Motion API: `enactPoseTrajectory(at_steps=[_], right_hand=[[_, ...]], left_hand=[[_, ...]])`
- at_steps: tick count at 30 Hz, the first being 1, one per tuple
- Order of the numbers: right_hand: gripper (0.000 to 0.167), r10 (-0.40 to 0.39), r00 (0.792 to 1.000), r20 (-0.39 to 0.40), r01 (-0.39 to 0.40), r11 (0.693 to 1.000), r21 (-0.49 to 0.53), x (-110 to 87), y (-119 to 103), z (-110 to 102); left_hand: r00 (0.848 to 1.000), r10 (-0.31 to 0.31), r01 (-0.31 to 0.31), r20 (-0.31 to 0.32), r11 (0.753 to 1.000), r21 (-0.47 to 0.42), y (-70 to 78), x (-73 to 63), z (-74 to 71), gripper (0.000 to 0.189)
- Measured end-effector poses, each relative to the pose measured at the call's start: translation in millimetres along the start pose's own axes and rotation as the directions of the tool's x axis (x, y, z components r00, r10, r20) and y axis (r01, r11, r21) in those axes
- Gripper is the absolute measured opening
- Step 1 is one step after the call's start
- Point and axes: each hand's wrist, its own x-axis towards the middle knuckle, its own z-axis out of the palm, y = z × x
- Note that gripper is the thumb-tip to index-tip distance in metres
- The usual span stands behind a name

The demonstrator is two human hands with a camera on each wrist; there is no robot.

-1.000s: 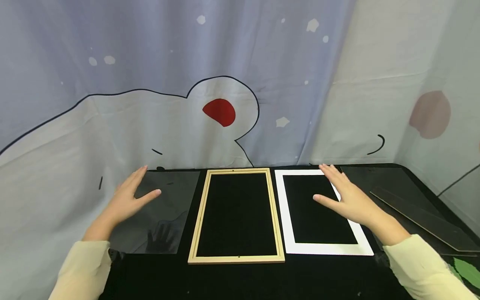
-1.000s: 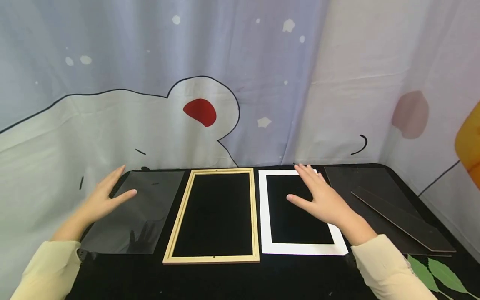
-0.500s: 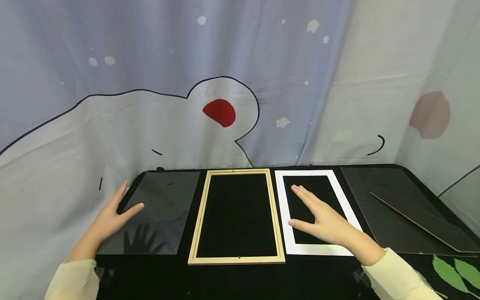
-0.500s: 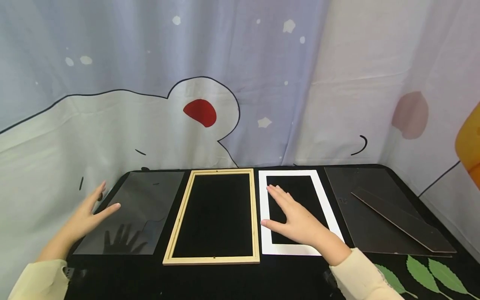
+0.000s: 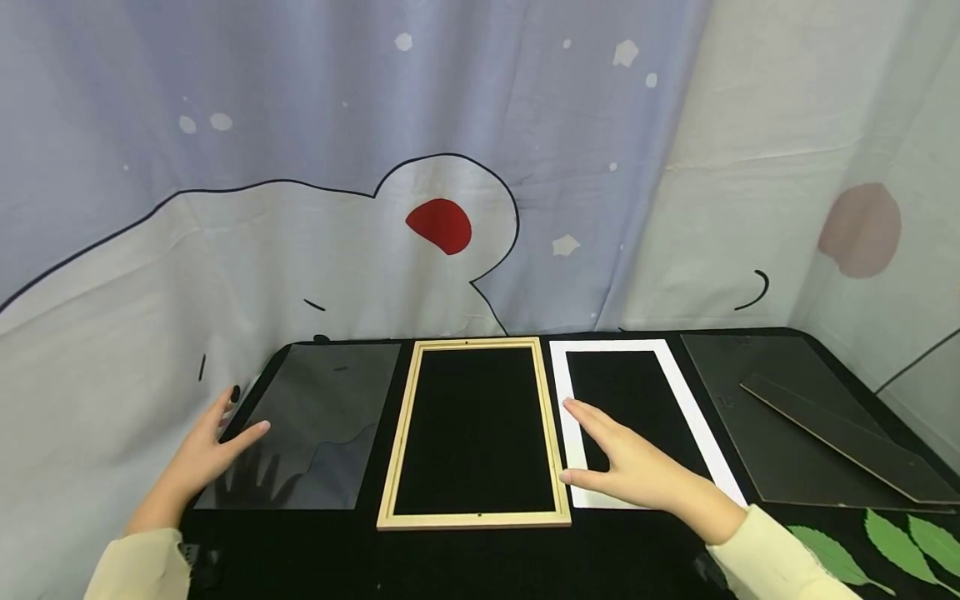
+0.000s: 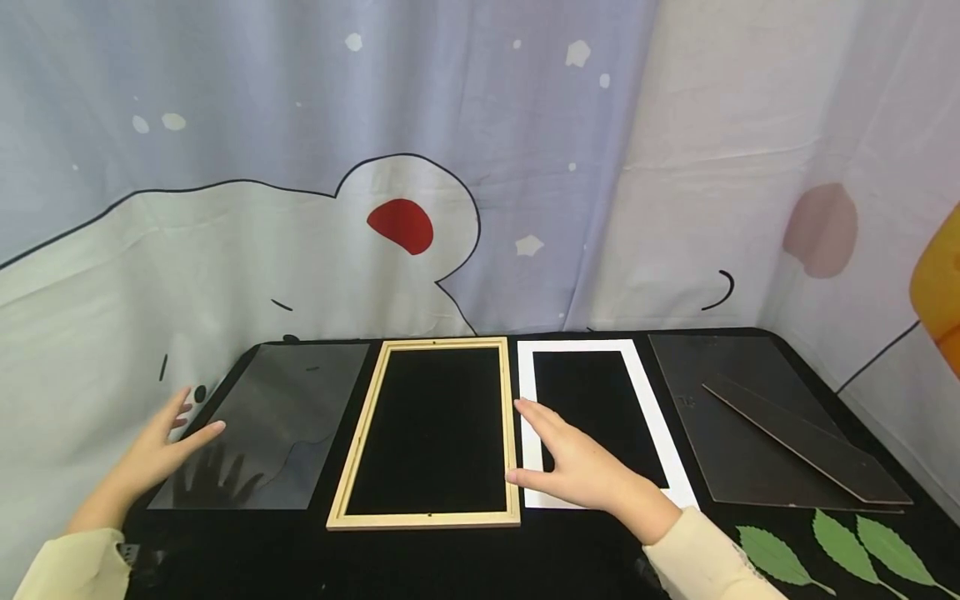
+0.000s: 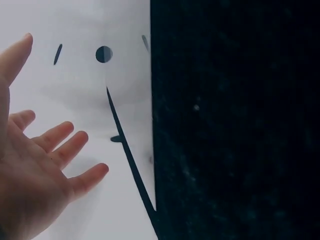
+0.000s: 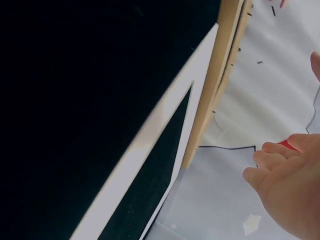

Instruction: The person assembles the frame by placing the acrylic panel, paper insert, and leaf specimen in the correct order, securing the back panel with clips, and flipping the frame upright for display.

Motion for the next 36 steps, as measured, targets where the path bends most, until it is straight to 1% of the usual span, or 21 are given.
enactPoseTrajectory(at_steps=[3, 5, 11, 15, 22, 24, 27, 29, 33, 34, 36], right_hand=[[0.093, 0.007, 0.999, 0.034, -0.007, 1.0, 0.018, -0.1, 1.0, 4.8], [0.095, 0.013, 0.998, 0.062, -0.015, 0.999, 0.033, -0.2, 1.7, 7.7], [0.098, 0.025, 0.993, 0.114, -0.032, 0.998, 0.06, -1.0, 3.5, 13.2], [0.1, 0.02, 0.991, 0.132, -0.028, 0.998, 0.054, -1.3, 4.8, 16.4], [0.105, 0.046, 0.98, 0.194, -0.055, 0.998, 0.042, -1.2, 6.8, 19.3], [0.106, 0.048, 0.976, 0.211, -0.058, 0.997, 0.044, -1.0, 7.4, 19.6], [0.107, 0.044, 0.972, 0.229, -0.056, 0.997, 0.046, -0.9, 8.2, 19.9], [0.108, 0.04, 0.971, 0.236, -0.054, 0.997, 0.05, -0.9, 8.5, 19.9], [0.109, 0.032, 0.97, 0.242, -0.046, 0.998, 0.049, -1.1, 8.6, 20.0], [0.109, 0.032, 0.969, 0.244, -0.045, 0.998, 0.049, -1.2, 8.4, 20.0], [0.11, 0.032, 0.969, 0.246, -0.046, 0.998, 0.049, -1.5, 8.4, 20.1]], left_hand=[[1.0, -0.027, 0.026, 0.013, 1.0, 0.009, -4.7, 0.6, -1.2, 0.097], [0.998, -0.055, 0.055, 0.026, 0.998, 0.006, -7.8, 1.4, -2.2, 0.097], [0.987, -0.142, 0.143, 0.077, 0.99, -0.012, -14.2, 3.8, -5.9, 0.101], [0.981, -0.157, 0.158, 0.111, 0.987, -0.002, -17.8, 3.5, -7.6, 0.103], [0.968, -0.183, 0.179, 0.172, 0.983, 0.042, -23.1, 4.3, -7.1, 0.106], [0.969, -0.172, 0.165, 0.179, 0.985, 0.054, -25.0, 5.1, -6.4, 0.107], [0.966, -0.168, 0.16, 0.194, 0.985, 0.056, -28.3, 5.1, -5.9, 0.108], [0.961, -0.177, 0.17, 0.211, 0.984, 0.054, -30.3, 4.9, -5.8, 0.108], [0.943, -0.225, 0.216, 0.245, 0.974, 0.061, -32.2, 5.9, -5.6, 0.109], [0.941, -0.23, 0.221, 0.249, 0.973, 0.065, -32.5, 6.5, -5.3, 0.109], [0.943, -0.224, 0.212, 0.246, 0.974, 0.076, -33.3, 7.4, -4.3, 0.108]])
